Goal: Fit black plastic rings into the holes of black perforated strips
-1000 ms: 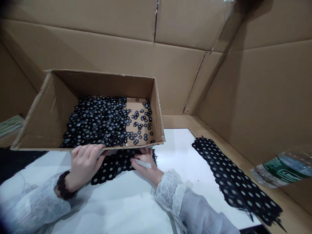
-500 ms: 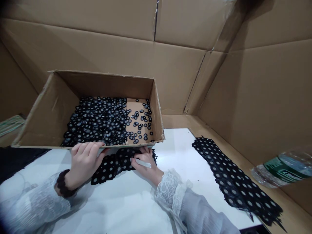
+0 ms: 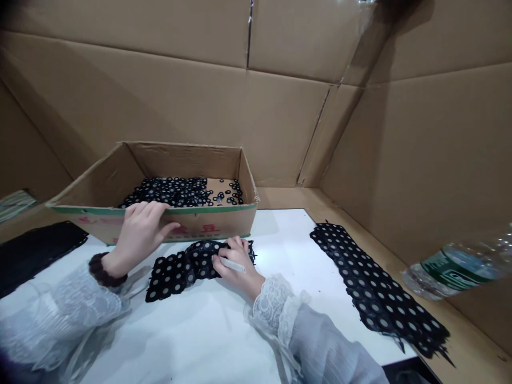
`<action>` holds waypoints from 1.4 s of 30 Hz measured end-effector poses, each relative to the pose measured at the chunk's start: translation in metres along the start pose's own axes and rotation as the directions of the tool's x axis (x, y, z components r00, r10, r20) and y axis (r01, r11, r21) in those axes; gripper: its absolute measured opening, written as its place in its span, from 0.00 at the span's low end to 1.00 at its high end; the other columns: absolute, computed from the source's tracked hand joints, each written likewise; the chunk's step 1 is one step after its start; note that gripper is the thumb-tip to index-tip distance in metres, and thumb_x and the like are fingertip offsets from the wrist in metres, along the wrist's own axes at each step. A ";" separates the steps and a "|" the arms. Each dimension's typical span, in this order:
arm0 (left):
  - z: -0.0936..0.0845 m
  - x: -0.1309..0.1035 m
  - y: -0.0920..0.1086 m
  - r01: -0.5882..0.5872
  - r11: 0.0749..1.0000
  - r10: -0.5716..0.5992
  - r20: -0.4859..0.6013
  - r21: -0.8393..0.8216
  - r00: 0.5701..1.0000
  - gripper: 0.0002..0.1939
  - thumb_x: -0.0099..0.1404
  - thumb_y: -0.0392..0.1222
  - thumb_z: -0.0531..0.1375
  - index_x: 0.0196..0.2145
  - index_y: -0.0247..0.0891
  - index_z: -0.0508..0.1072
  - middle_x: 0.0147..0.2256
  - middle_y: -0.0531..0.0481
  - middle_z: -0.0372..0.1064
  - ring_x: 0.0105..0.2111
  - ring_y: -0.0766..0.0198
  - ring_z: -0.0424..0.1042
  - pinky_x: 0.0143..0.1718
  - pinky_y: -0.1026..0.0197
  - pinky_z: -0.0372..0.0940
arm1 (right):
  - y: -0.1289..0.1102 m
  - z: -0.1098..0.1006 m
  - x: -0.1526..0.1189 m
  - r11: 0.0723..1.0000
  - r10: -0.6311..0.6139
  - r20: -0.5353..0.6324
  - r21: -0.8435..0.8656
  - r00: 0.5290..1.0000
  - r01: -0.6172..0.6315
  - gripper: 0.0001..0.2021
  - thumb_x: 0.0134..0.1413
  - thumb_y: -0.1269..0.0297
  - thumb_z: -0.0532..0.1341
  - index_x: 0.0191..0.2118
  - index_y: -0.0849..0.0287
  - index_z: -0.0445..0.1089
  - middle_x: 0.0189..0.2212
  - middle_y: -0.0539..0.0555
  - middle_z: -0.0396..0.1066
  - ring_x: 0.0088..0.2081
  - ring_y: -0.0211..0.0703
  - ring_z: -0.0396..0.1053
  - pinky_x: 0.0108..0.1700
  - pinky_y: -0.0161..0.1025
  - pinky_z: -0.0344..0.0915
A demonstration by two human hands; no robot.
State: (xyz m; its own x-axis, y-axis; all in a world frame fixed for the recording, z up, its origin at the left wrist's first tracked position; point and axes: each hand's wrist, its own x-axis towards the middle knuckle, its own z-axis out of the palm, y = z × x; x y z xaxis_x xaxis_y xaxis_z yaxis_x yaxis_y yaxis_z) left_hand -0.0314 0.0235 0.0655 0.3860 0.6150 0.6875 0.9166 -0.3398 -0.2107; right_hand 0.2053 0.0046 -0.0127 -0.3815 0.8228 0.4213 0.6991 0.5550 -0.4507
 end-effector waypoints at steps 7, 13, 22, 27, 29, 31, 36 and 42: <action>0.013 0.024 -0.028 -0.041 0.996 0.048 0.095 -0.079 0.994 0.17 0.60 0.50 0.57 0.41 0.35 0.64 0.37 0.44 0.67 0.40 0.52 0.64 0.42 0.53 0.56 | -0.003 -0.009 0.007 0.989 0.133 0.025 0.058 0.991 -0.134 0.17 0.51 0.65 0.56 0.14 0.62 0.58 0.25 0.51 0.61 0.37 0.41 0.58 0.41 0.42 0.49; 0.018 0.009 -0.008 -0.037 0.994 0.033 -0.035 -0.105 0.999 0.23 0.62 0.42 0.56 0.53 0.33 0.59 0.51 0.36 0.61 0.53 0.46 0.58 0.53 0.45 0.53 | 0.002 -0.013 0.016 0.958 0.194 0.141 0.184 0.971 -0.218 0.17 0.47 0.68 0.55 0.13 0.60 0.51 0.19 0.49 0.56 0.33 0.40 0.59 0.40 0.39 0.53; 0.012 -0.048 0.057 -0.271 0.835 0.428 0.257 -0.479 0.866 0.26 0.58 0.59 0.58 0.44 0.35 0.67 0.44 0.40 0.70 0.47 0.50 0.67 0.49 0.49 0.60 | 0.007 -0.001 0.014 0.978 0.156 0.077 0.130 0.985 -0.165 0.10 0.46 0.66 0.58 0.19 0.59 0.62 0.37 0.54 0.66 0.43 0.45 0.61 0.48 0.43 0.54; 0.015 -0.052 0.054 -0.092 0.879 0.327 0.450 -0.468 0.831 0.21 0.59 0.53 0.58 0.44 0.34 0.68 0.45 0.40 0.69 0.46 0.51 0.68 0.46 0.52 0.63 | 0.007 0.003 0.011 0.959 0.112 -0.139 0.275 0.984 -0.070 0.08 0.44 0.69 0.57 0.22 0.58 0.56 0.33 0.53 0.65 0.42 0.44 0.62 0.47 0.43 0.56; 0.014 -0.052 0.054 -0.054 0.883 0.302 0.476 -0.467 0.826 0.17 0.61 0.48 0.57 0.44 0.35 0.68 0.45 0.41 0.69 0.46 0.52 0.68 0.45 0.54 0.63 | 0.004 0.001 0.012 0.906 0.177 -0.114 0.407 0.978 -0.116 0.06 0.45 0.68 0.56 0.24 0.57 0.56 0.26 0.49 0.62 0.32 0.39 0.62 0.38 0.38 0.59; 0.013 -0.053 0.056 -0.069 0.884 0.312 0.475 -0.462 0.823 0.14 0.63 0.44 0.54 0.44 0.35 0.68 0.43 0.41 0.70 0.45 0.53 0.68 0.46 0.53 0.63 | 0.000 0.000 0.013 0.810 0.265 -0.017 0.547 0.964 -0.213 0.05 0.45 0.65 0.57 0.26 0.57 0.57 0.21 0.45 0.58 0.25 0.36 0.58 0.29 0.34 0.56; 0.016 -0.054 0.061 -0.209 0.894 0.373 0.402 -0.396 0.836 0.10 0.65 0.40 0.48 0.36 0.32 0.67 0.34 0.41 0.69 0.39 0.52 0.68 0.45 0.49 0.62 | -0.006 0.005 0.013 0.626 0.437 0.072 0.691 0.897 -0.361 0.11 0.43 0.57 0.60 0.25 0.60 0.64 0.17 0.46 0.60 0.18 0.33 0.56 0.22 0.33 0.54; 0.022 -0.050 0.050 -0.174 0.860 0.387 0.391 -0.480 0.835 0.08 0.62 0.45 0.55 0.32 0.37 0.63 0.32 0.47 0.67 0.33 0.58 0.68 0.33 0.59 0.64 | -0.003 0.016 0.012 0.620 0.526 0.020 0.676 0.850 -0.399 0.11 0.43 0.59 0.59 0.31 0.57 0.58 0.18 0.44 0.60 0.17 0.34 0.58 0.19 0.33 0.54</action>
State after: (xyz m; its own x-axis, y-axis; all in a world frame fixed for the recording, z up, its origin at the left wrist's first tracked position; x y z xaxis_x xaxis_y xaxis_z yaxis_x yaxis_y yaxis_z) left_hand -0.0023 -0.0094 0.0053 0.7179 0.6603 0.2205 0.6711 -0.7406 0.0329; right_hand 0.1893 0.0150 -0.0190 0.0309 0.9940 0.1054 0.1771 0.0983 -0.9793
